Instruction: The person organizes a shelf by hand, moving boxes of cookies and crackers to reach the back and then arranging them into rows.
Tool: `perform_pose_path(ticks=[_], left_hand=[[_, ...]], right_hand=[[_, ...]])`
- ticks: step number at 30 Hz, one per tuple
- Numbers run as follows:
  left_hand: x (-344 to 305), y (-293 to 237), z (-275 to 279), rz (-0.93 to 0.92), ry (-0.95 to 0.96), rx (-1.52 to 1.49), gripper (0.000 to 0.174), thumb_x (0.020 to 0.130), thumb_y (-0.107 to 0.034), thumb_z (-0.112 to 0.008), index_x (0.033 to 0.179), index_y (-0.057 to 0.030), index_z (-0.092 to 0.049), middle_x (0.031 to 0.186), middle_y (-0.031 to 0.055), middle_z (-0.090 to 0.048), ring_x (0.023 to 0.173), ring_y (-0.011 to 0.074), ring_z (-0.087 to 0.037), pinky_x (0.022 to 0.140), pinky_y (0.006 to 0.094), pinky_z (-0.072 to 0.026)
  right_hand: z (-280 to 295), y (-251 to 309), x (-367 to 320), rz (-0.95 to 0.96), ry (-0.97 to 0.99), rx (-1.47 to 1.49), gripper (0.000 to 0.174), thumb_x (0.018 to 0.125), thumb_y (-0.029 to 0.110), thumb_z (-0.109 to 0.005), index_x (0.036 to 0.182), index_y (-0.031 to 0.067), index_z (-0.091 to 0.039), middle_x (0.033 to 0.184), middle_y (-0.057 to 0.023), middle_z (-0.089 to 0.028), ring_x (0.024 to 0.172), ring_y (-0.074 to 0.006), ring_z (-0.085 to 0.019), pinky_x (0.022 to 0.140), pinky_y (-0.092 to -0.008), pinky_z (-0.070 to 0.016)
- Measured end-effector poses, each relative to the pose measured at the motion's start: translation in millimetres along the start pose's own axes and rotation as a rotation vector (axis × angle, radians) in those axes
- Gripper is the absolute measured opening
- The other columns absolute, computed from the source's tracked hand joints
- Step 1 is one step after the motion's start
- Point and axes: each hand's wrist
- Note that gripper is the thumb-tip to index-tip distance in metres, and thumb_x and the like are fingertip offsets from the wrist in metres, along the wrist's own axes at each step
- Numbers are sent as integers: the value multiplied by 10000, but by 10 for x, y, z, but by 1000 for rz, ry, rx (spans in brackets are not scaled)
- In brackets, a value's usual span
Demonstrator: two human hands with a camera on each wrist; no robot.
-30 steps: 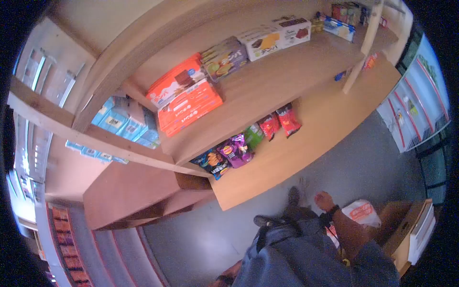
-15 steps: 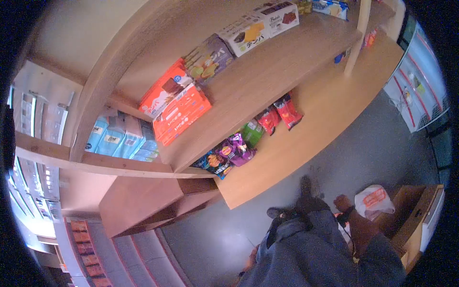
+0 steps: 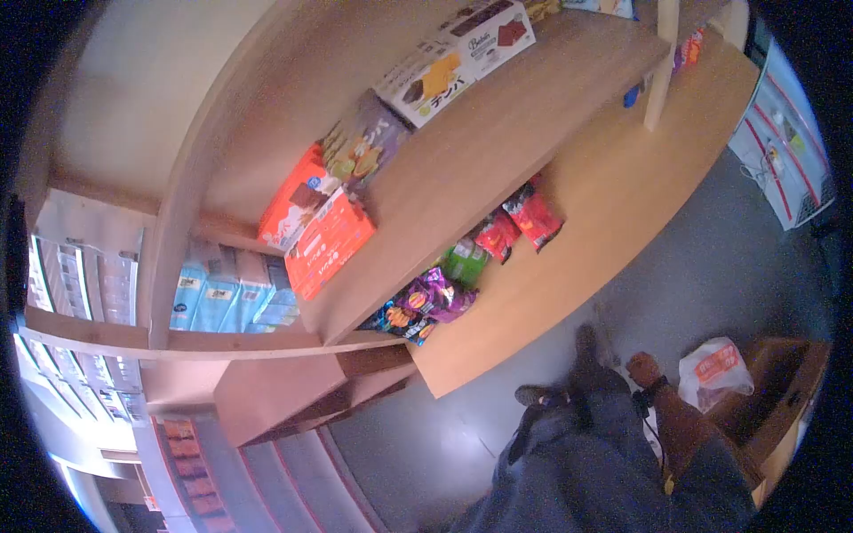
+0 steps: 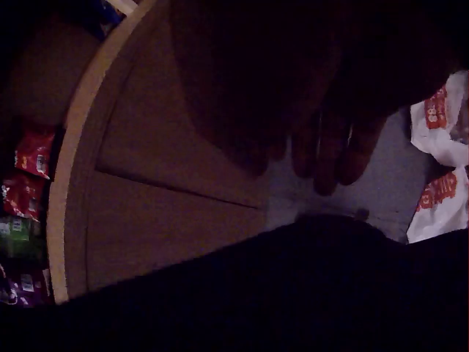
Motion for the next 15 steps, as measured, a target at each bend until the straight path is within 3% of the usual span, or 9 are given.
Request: perform_pose_path(ticks=[3,5,6,7,9,10,12,14,15], left_hand=[[13,-160,-39,-12,21,44,550,1107,-349,-558,1567,-51,-505,1458,100,-635,1353,223,-556,1191,340,-380],[39,-225,-73,-34,24,88,552,1106,-344,-561,1571,-52,-501,1467,99,-629,1359,222,-552,1194,340,-376],[60,-276,-99,-49,29,115,554,1105,-341,-562,1573,-53,-499,1471,99,-627,1362,222,-550,1196,341,-374],[87,-333,-136,-69,30,144,555,1104,-339,-563,1575,-53,-497,1475,99,-624,1365,222,-547,1198,341,-372],[166,-465,-196,-116,13,196,558,1098,-324,-571,1581,-55,-491,1489,97,-612,1374,220,-539,1200,341,-369],[207,-530,-242,-140,3,216,561,1093,-312,-578,1584,-57,-486,1500,94,-603,1381,217,-532,1201,341,-368],[235,-671,-330,-192,-7,255,568,1083,-287,-591,1592,-60,-476,1520,90,-584,1394,212,-518,1203,341,-367],[162,-757,-434,-58,-54,125,589,1066,-278,-617,1595,-64,-472,1533,79,-573,1404,207,-509,1194,349,-380],[138,-784,-463,-10,-73,81,596,1060,-274,-626,1597,-65,-470,1537,75,-569,1407,205,-506,1192,351,-385]], right_hand=[[-8,-26,231,-67,26,234,124,919,104,-700,996,26,-642,726,-78,-662,597,-203,-677,520,-380,-568],[-25,-227,435,255,-20,-49,146,933,140,-721,1012,49,-637,767,-89,-673,617,-199,-687,523,-363,-559],[-26,-473,548,257,-11,-40,146,933,140,-721,1012,49,-637,767,-89,-673,617,-199,-687,523,-363,-559],[-23,-796,659,427,1,-63,162,925,145,-734,1018,59,-633,788,-82,-673,661,-197,-695,533,-362,-560],[-54,-844,695,601,17,-72,179,917,150,-747,1025,69,-628,810,-75,-673,705,-194,-703,543,-361,-561],[27,-848,655,373,60,-146,206,869,157,-773,999,71,-639,835,-81,-683,770,-220,-708,587,-396,-576],[198,-816,622,145,104,-216,233,820,165,-799,973,72,-649,860,-87,-692,834,-246,-714,632,-430,-592],[298,-816,625,347,98,-685,320,697,238,-841,916,68,-683,895,-117,-714,934,-322,-704,789,-498,-600],[334,-836,625,347,106,-681,320,697,238,-841,916,68,-683,895,-117,-714,934,-322,-704,789,-498,-600]])
Point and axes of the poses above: each hand's wrist, its own x-axis towards the middle knuckle, its own z-axis out of the back of the hand, y = z × x
